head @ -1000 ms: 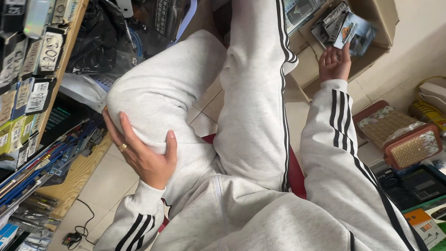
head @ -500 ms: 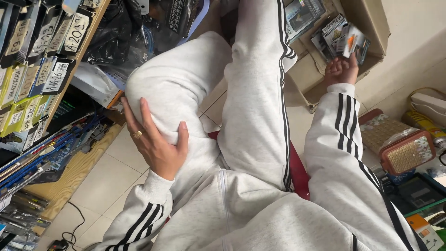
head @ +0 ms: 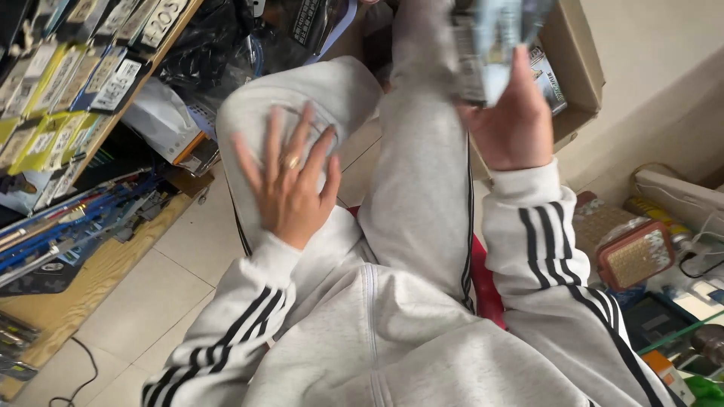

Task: The person sits cross-legged and unpacks several small retail boxes from a cardboard container. They open the boxes, remove the contents, and place the empty packaging back into the box.

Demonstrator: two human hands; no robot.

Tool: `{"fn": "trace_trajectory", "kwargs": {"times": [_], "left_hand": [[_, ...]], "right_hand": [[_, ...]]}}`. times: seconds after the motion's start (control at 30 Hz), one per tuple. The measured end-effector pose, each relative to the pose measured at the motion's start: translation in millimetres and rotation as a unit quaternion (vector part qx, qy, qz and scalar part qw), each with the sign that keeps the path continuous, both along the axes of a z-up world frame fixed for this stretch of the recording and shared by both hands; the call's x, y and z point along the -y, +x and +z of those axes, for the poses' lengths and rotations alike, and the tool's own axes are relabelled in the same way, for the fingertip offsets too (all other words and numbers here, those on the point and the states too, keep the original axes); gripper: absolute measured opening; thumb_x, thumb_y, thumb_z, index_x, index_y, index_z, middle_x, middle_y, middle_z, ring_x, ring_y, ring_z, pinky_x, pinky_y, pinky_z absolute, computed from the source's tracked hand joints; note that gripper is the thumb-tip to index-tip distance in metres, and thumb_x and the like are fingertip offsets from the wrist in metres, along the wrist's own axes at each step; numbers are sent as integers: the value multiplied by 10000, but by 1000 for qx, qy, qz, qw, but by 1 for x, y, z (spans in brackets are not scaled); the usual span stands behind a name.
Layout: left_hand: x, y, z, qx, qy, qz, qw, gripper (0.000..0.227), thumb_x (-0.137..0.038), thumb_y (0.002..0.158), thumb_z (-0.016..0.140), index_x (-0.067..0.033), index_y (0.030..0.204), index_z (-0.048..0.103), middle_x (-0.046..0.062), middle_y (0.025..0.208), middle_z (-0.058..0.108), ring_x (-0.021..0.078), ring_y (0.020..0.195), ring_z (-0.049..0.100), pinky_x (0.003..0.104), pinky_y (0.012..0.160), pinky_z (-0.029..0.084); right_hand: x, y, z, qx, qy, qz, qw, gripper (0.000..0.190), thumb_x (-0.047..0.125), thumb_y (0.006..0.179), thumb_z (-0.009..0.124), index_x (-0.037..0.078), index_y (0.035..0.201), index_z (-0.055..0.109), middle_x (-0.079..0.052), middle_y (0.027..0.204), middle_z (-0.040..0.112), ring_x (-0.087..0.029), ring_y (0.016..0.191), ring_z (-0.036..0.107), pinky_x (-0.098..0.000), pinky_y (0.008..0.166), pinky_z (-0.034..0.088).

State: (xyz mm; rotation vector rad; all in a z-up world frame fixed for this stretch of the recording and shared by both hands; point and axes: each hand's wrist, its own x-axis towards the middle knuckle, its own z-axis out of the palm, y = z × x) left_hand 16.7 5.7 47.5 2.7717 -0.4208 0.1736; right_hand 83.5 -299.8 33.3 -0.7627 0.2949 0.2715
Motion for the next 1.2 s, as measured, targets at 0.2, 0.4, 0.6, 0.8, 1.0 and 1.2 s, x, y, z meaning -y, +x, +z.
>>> {"fn": "trace_trajectory", "kwargs": {"times": [0.2, 0.4, 0.6, 0.8, 1.0, 1.2], "left_hand": [[9, 27, -31, -103, -478, -67, 870, 511, -270, 1120, 166, -17, 1196, 603, 142, 1172, 669, 287, 1003, 702, 387, 969, 491], [-20, 30, -28, -113, -447, -62, 885, 409, -459, 1062, 537, -91, 941, 668, 64, 774, 694, 274, 780, 710, 417, 785, 519], [-21, 32, -10, -155, -462, -22, 873, 340, -361, 1042, 522, -63, 923, 637, 32, 846, 733, 191, 789, 704, 315, 761, 524], [-21, 28, -26, -148, -450, -22, 880, 371, -378, 1030, 515, -51, 879, 603, 51, 771, 699, 216, 728, 668, 343, 698, 497], [-21, 30, -26, -192, -464, -12, 865, 408, -374, 1044, 418, -84, 815, 591, 22, 745, 695, 177, 712, 645, 321, 686, 482], [-23, 31, -26, -217, -631, 53, 743, 491, -463, 1103, 293, -84, 1275, 555, 76, 1233, 631, 168, 1173, 591, 288, 1045, 460]], "right_hand": [[-108, 0, 44, -13, -73, 54, 996, 345, 253, 1061, 580, 75, 1357, 585, -43, 1296, 669, -137, 1138, 626, -272, 893, 475], [-135, -19, -3, -16, -198, 56, 978, 226, 213, 1080, 603, 85, 1265, 617, -5, 961, 644, -120, 804, 715, -274, 740, 636], [-140, -13, 5, 10, -233, 114, 966, 306, 278, 1069, 553, 91, 1311, 544, -20, 1044, 635, -126, 751, 567, -250, 713, 542], [-136, -12, -1, -29, -164, 96, 981, 291, 226, 1073, 559, 77, 1322, 575, -5, 981, 623, -93, 768, 544, -232, 700, 498], [-135, -9, 4, -103, -146, 35, 983, 162, 237, 1029, 626, 101, 1116, 643, -24, 893, 652, -134, 692, 570, -248, 641, 495], [-139, -14, 24, 67, -219, 128, 965, 373, 295, 1085, 563, 91, 1397, 541, 14, 1241, 629, -82, 1179, 587, -208, 993, 507]]}}
